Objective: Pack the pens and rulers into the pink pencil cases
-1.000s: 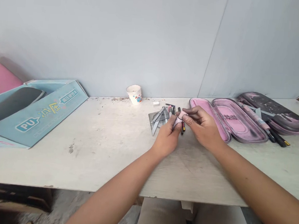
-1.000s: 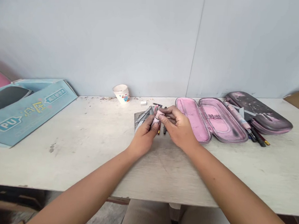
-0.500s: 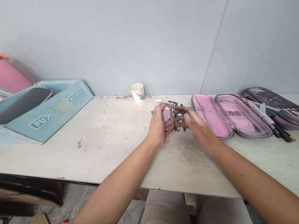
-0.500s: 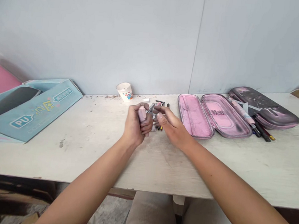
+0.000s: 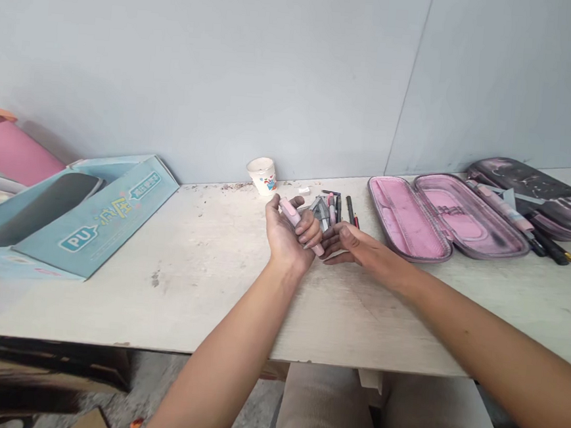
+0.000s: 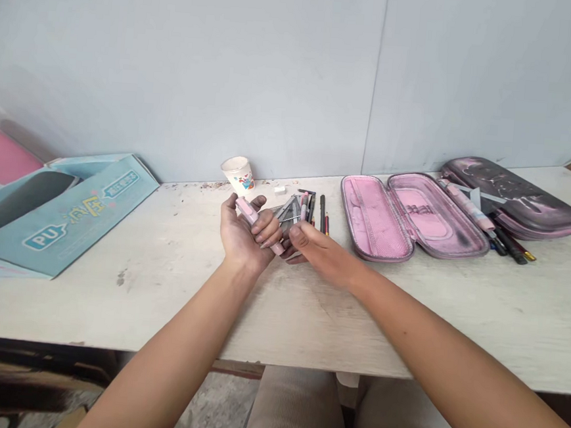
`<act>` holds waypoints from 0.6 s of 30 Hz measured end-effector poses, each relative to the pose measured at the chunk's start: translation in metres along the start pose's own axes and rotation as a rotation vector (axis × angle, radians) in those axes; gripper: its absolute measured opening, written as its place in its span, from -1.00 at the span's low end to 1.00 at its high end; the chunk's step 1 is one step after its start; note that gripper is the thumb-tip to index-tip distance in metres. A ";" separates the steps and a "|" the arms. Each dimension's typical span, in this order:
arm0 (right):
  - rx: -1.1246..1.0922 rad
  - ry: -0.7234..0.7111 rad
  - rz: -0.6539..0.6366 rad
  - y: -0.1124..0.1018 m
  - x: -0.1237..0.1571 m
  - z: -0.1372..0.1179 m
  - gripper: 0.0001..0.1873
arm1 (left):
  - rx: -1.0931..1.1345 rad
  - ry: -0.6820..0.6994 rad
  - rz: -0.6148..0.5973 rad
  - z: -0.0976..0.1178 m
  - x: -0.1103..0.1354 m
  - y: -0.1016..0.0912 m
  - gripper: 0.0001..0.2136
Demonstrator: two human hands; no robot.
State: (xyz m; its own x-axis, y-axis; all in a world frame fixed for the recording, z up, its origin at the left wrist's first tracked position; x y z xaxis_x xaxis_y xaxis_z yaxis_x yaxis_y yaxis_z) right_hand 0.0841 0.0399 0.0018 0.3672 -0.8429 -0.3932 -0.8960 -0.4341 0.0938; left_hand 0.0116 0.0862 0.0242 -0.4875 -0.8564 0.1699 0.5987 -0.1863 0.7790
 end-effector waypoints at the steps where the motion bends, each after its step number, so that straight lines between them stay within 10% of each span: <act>1: 0.000 0.001 -0.002 0.000 0.000 0.001 -0.59 | -0.004 -0.004 0.008 -0.001 0.000 -0.001 -0.66; 18: -0.016 0.039 0.012 0.008 0.001 -0.002 -0.57 | -0.078 0.045 0.069 0.002 0.006 0.007 -0.71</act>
State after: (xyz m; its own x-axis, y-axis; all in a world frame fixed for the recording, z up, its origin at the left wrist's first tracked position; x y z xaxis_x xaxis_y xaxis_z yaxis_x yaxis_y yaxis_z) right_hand 0.0774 0.0350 0.0036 0.3665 -0.8594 -0.3564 -0.8963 -0.4289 0.1125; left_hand 0.0116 0.0808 0.0316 -0.4154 -0.8890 0.1926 0.6783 -0.1617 0.7168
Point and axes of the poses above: each hand's wrist, its own x-axis away from the middle knuckle, its own y-axis out of the palm, z = x × y, the point moved 9 cm from there along -x, towards the middle knuckle, and after that the axes turned 15 degrees about -y, right-handed, at the moved point
